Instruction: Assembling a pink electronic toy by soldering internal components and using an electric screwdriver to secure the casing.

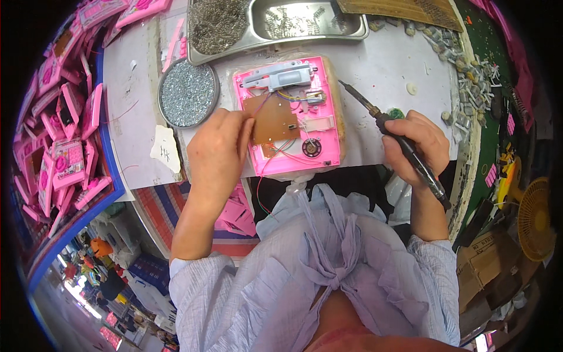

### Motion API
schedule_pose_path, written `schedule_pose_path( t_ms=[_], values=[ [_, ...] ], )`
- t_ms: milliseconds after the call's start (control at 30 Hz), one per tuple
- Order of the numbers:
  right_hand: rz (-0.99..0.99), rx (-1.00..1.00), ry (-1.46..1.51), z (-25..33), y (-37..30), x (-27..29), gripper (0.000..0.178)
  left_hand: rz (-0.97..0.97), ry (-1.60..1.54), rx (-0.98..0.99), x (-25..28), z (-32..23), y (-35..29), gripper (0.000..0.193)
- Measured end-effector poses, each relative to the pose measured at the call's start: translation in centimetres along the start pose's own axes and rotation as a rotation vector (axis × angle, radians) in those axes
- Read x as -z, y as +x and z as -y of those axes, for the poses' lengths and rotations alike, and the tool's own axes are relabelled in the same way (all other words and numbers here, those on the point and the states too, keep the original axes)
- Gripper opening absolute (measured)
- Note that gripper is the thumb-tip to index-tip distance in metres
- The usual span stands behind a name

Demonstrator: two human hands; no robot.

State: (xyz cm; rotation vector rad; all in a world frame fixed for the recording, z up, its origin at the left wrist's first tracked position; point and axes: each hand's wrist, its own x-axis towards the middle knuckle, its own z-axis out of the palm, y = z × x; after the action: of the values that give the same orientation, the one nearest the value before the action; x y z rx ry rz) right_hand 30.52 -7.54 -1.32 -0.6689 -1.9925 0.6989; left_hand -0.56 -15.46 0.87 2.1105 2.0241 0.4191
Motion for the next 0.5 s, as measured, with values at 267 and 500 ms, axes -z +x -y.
schedule_pose_path(
  t_ms=[267,500],
  values=[
    [-0.096,-0.289,0.243,2.3,2.3,-3.9,0.039,-0.325,-0.58,-0.065,-2.9,-1.1,3.3,0.01],
    [-0.024,-0.413,0.417,1.7,5.5,-7.7,0.046,-0.098,-1.422,0.378,-3.6,-1.9,3.0,0.011]
  ],
)
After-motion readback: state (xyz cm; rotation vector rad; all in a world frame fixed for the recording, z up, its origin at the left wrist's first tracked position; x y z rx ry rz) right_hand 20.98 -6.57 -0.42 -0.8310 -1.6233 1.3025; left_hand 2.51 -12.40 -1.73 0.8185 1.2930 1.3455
